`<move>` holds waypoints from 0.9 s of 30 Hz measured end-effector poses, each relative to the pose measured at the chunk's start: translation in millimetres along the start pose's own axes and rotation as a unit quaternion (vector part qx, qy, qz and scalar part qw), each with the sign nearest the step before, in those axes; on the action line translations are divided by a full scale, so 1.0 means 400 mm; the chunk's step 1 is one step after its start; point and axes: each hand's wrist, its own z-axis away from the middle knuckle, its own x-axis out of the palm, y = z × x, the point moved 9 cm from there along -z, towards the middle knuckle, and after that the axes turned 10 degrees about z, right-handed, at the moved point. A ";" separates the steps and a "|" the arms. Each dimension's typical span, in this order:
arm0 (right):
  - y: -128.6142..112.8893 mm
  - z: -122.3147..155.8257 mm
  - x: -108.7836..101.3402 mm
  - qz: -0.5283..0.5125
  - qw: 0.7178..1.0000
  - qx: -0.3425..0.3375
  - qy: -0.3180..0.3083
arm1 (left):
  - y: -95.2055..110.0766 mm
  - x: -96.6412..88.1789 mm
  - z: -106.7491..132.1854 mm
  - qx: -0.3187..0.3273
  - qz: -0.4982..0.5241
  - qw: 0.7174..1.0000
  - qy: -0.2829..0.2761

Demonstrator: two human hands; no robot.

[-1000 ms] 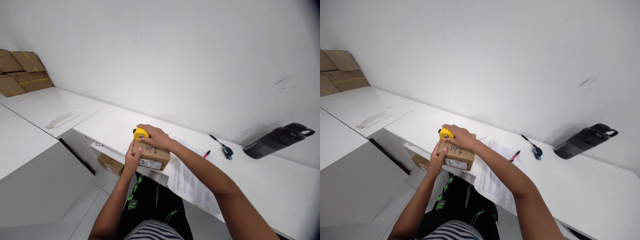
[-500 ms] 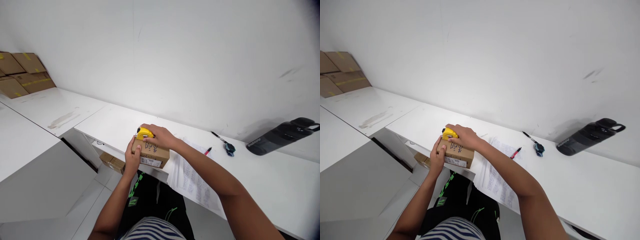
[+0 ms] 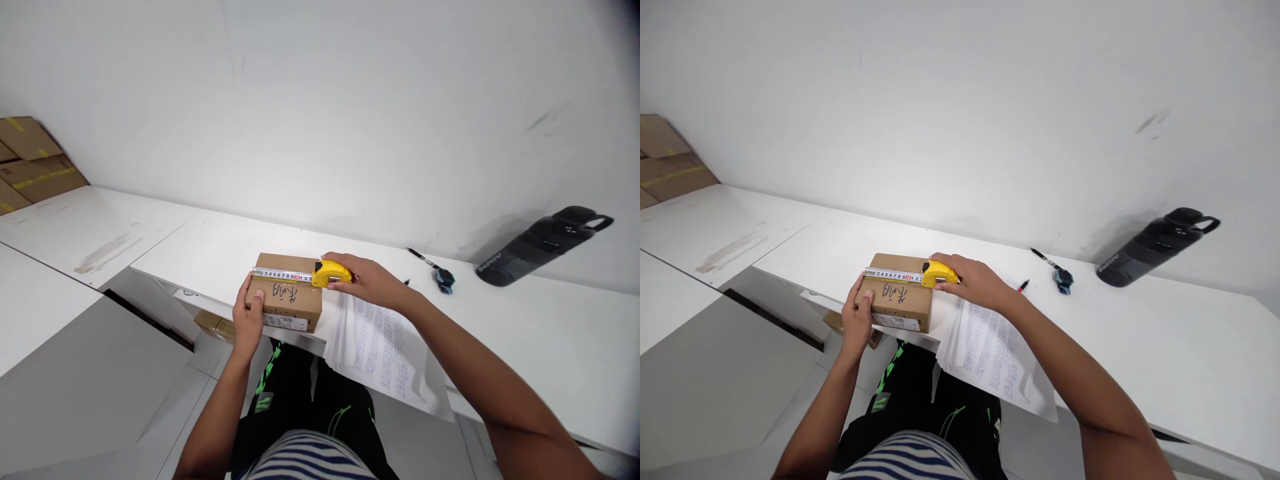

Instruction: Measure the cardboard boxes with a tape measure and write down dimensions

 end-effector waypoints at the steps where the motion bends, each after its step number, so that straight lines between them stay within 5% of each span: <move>1: 0.005 0.006 -0.003 0.001 1.000 0.001 -0.001 | 0.000 0.000 -0.001 -0.002 -0.001 1.000 0.002; 27: 0.051 0.036 0.012 -0.007 1.000 0.021 0.014 | -0.005 0.004 -0.003 0.003 -0.007 1.000 -0.009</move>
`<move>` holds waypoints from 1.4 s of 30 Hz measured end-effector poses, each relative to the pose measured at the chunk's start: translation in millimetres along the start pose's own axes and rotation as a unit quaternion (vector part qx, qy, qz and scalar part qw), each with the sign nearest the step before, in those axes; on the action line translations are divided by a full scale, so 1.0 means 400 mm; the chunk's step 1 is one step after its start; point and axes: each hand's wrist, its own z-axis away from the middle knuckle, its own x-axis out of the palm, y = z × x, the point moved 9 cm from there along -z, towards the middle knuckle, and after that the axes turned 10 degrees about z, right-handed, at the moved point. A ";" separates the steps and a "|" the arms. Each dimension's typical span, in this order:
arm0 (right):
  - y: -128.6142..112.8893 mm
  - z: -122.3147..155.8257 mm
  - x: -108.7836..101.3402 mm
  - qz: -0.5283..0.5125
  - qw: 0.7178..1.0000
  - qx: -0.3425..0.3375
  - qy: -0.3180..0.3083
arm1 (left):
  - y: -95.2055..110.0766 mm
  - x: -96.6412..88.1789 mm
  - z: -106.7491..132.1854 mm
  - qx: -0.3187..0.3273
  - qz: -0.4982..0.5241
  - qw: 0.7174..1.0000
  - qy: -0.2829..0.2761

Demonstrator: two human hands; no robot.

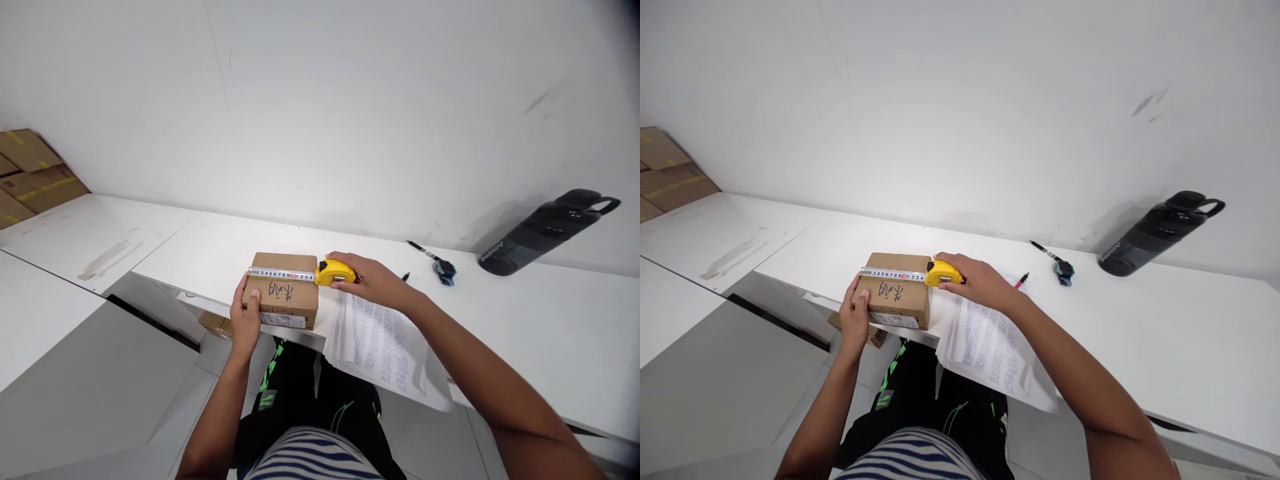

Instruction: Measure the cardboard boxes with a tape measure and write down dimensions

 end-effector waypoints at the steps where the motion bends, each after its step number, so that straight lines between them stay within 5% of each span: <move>1: 0.001 0.000 0.000 0.003 1.000 0.002 0.001 | 0.001 0.000 0.000 0.001 0.001 1.000 0.000; 42: -0.002 0.005 0.006 0.027 1.000 -0.007 0.012 | 0.001 0.002 0.002 -0.002 0.020 1.000 0.004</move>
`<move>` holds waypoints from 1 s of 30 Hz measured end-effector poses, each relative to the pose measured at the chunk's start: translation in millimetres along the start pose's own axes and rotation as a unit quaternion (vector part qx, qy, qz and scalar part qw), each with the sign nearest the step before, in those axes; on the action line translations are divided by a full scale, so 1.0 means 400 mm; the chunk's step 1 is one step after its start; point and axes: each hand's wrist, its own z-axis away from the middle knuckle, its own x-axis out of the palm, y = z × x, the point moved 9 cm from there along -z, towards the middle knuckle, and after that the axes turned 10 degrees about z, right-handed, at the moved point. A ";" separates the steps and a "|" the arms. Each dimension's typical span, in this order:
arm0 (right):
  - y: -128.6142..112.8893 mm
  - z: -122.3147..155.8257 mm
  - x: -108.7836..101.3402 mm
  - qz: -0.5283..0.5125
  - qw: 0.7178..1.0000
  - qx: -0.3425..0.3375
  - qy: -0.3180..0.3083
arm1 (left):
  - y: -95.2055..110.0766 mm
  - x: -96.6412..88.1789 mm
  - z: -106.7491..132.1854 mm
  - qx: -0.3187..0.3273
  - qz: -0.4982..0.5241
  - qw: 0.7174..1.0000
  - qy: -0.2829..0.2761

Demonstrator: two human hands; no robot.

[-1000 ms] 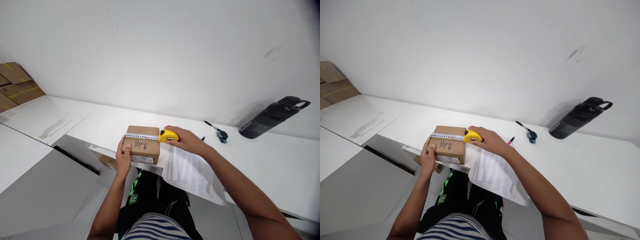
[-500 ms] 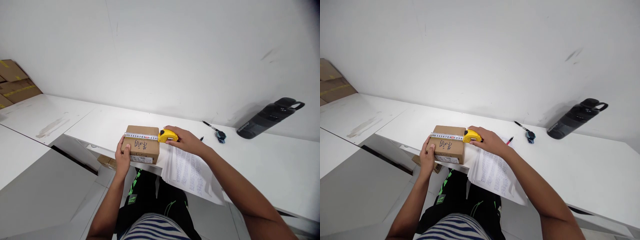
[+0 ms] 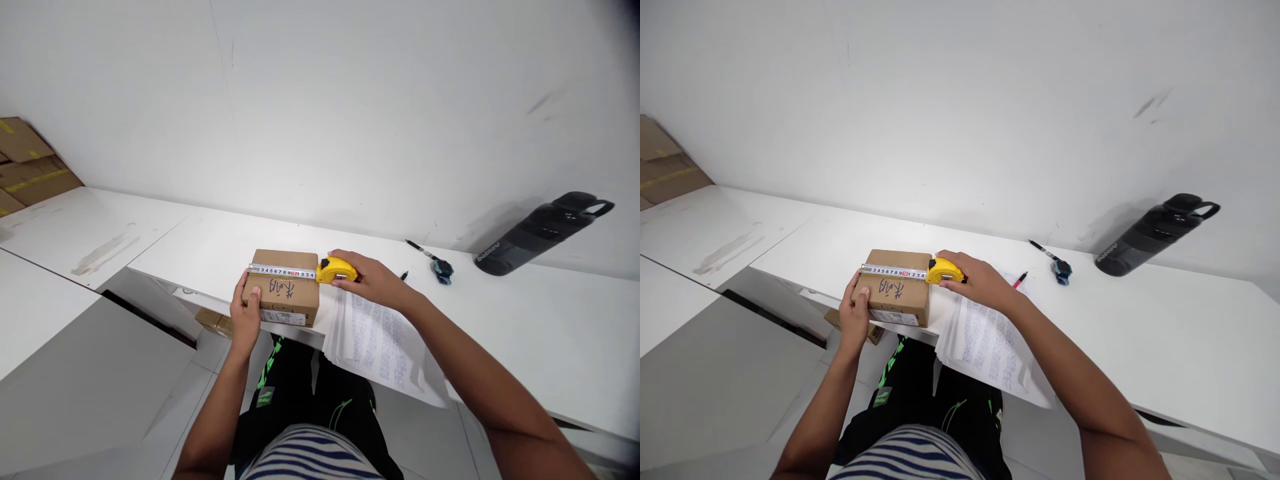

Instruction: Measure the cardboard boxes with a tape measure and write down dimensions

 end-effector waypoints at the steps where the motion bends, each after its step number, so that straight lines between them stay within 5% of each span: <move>1: 0.000 0.000 0.000 -0.001 1.000 0.000 0.000 | 0.000 0.000 0.000 0.000 -0.001 1.000 0.000; 21: 0.011 0.007 0.028 0.021 0.999 0.032 -0.002 | -0.003 -0.006 -0.003 -0.004 0.004 1.000 0.013; 30: -0.002 0.005 0.023 0.007 0.999 0.010 0.050 | 0.020 0.001 -0.006 0.022 -0.005 1.000 -0.016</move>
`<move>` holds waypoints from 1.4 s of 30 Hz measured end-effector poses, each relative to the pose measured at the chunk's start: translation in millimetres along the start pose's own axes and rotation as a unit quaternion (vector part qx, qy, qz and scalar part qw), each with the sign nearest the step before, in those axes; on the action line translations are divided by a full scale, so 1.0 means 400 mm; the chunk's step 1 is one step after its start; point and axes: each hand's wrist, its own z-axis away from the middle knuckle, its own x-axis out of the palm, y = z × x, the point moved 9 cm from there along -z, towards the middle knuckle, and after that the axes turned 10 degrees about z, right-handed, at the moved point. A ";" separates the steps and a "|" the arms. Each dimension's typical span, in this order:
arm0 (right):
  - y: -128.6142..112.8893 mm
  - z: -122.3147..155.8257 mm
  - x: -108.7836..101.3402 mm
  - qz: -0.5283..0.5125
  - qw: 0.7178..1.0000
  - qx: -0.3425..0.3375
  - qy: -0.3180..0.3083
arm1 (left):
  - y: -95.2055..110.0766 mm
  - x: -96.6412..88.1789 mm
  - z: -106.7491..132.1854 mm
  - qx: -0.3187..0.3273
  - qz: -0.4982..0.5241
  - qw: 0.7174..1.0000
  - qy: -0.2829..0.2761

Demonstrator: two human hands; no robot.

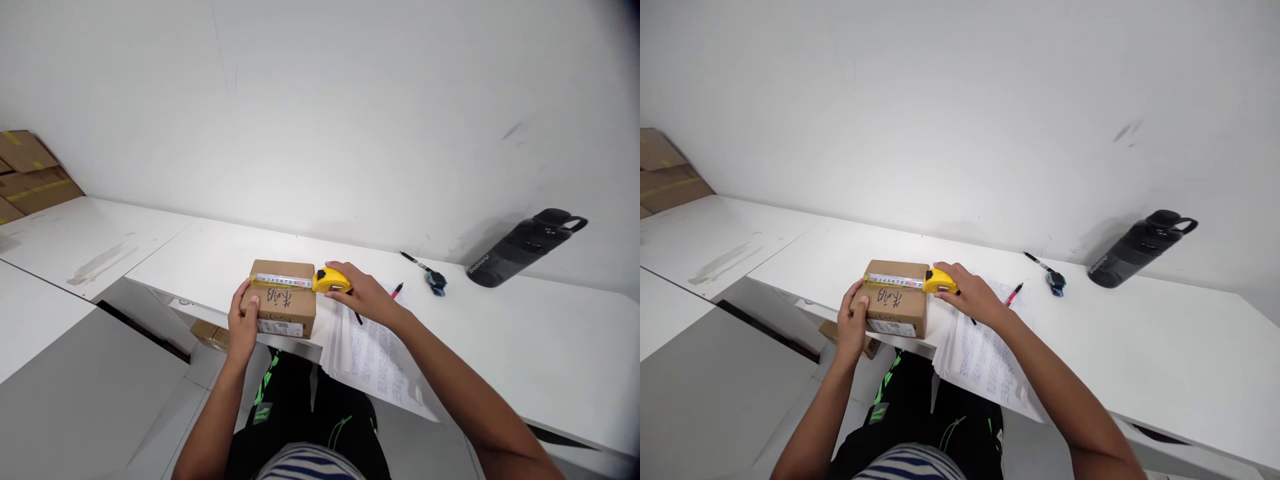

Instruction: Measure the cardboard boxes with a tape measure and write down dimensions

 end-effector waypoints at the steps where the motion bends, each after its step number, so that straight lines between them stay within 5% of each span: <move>1: -0.005 -0.001 -0.006 0.001 1.000 -0.007 0.016 | 0.014 0.000 0.000 0.018 -0.016 1.000 -0.002; 6: -0.029 0.012 -0.021 -0.010 0.993 -0.024 0.111 | 0.121 -0.007 0.048 0.187 -0.121 0.974 0.038; 10: -0.071 0.100 0.036 -0.094 0.981 -0.032 0.166 | 0.163 0.023 0.154 0.266 -0.036 0.963 0.007; 13: -0.122 0.193 0.103 -0.189 0.964 -0.043 0.180 | 0.114 0.115 0.217 0.113 0.124 0.972 -0.167; 15: -0.155 0.239 0.138 -0.220 0.962 -0.068 0.145 | 0.074 0.191 0.272 -0.020 0.173 0.939 -0.297; 17: -0.161 0.268 0.142 -0.206 0.969 -0.102 0.096 | 0.047 0.235 0.311 -0.094 0.175 0.910 -0.363; 20: -0.043 0.269 0.084 -0.085 0.992 -0.067 0.064 | 0.029 0.284 0.323 -0.095 0.147 0.902 -0.395; 22: 0.138 0.251 0.011 0.052 0.991 0.091 0.086 | 0.020 0.345 0.332 -0.081 0.121 0.886 -0.440; 24: 0.318 0.236 -0.038 0.180 0.954 0.236 0.046 | 0.008 0.430 0.349 -0.084 0.093 0.852 -0.508; 27: 0.478 0.191 -0.020 0.352 0.895 0.246 -0.121 | -0.012 0.558 0.358 -0.078 0.033 0.801 -0.593; 29: 0.520 0.170 0.016 0.389 0.881 0.196 -0.186 | -0.035 0.619 0.343 -0.067 -0.017 0.784 -0.617; 32: 0.538 0.169 0.049 0.391 0.884 0.164 -0.197 | -0.086 0.657 0.298 -0.091 -0.027 0.798 -0.595; 37: 0.553 0.192 0.052 0.377 0.896 0.158 -0.172 | -0.153 0.645 0.274 -0.140 0.021 0.818 -0.557; 42: 0.561 0.205 0.015 0.350 0.912 0.188 -0.101 | -0.150 0.641 0.280 -0.136 0.005 0.816 -0.562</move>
